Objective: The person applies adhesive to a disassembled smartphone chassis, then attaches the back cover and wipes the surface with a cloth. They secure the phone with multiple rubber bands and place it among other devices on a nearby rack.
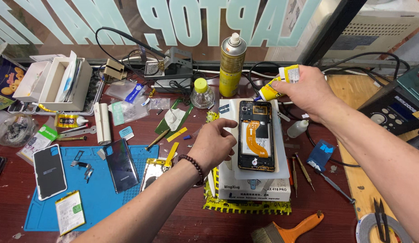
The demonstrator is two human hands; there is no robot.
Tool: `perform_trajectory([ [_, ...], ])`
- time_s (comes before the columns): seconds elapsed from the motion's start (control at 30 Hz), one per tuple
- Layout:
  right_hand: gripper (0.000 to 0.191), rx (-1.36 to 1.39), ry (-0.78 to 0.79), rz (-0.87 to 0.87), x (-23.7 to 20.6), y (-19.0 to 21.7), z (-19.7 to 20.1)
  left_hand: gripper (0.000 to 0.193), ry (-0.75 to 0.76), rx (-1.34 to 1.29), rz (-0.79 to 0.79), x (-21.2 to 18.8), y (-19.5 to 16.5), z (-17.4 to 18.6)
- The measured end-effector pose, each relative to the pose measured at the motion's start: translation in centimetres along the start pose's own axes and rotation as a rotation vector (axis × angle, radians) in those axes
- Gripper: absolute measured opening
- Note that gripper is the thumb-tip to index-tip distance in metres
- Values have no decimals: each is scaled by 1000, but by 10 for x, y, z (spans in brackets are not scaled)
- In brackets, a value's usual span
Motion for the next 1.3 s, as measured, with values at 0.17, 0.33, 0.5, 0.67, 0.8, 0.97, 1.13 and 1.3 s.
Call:
perform_trajectory([
  [0.17,21,-7,-39,-14,-9,-5,16,45,-5,16,-8,-3,0,-3],
  [0.33,20,-7,-66,-24,-25,-2,31,46,-11,35,9,-13,-1,-5],
  [0.5,21,30,-112,-57,-48,0,38,46,-35,58,2,-25,-2,-10],
  [0.67,20,96,-158,-66,-68,1,39,46,-31,52,2,-38,1,-14],
  [0.8,20,109,-165,-74,-82,2,39,47,-35,60,7,-48,4,-15],
  [0.97,20,92,-159,-79,-97,5,40,48,-37,74,24,-57,7,-17],
  [1.13,22,118,-168,-107,-115,7,39,47,-35,76,19,-65,10,-19],
  [1.3,23,133,-180,-124,-135,11,38,48,-30,99,9,-75,13,-20],
])
Point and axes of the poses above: each hand's wrist, its own x-axis towards the middle knuckle, its own z-axis out of the back of the hand, y = z × x, the point moved 3 cm from there along x, towards the middle knuckle, and after that the axes turned 13 degrees about z, right-handed, at the moved point
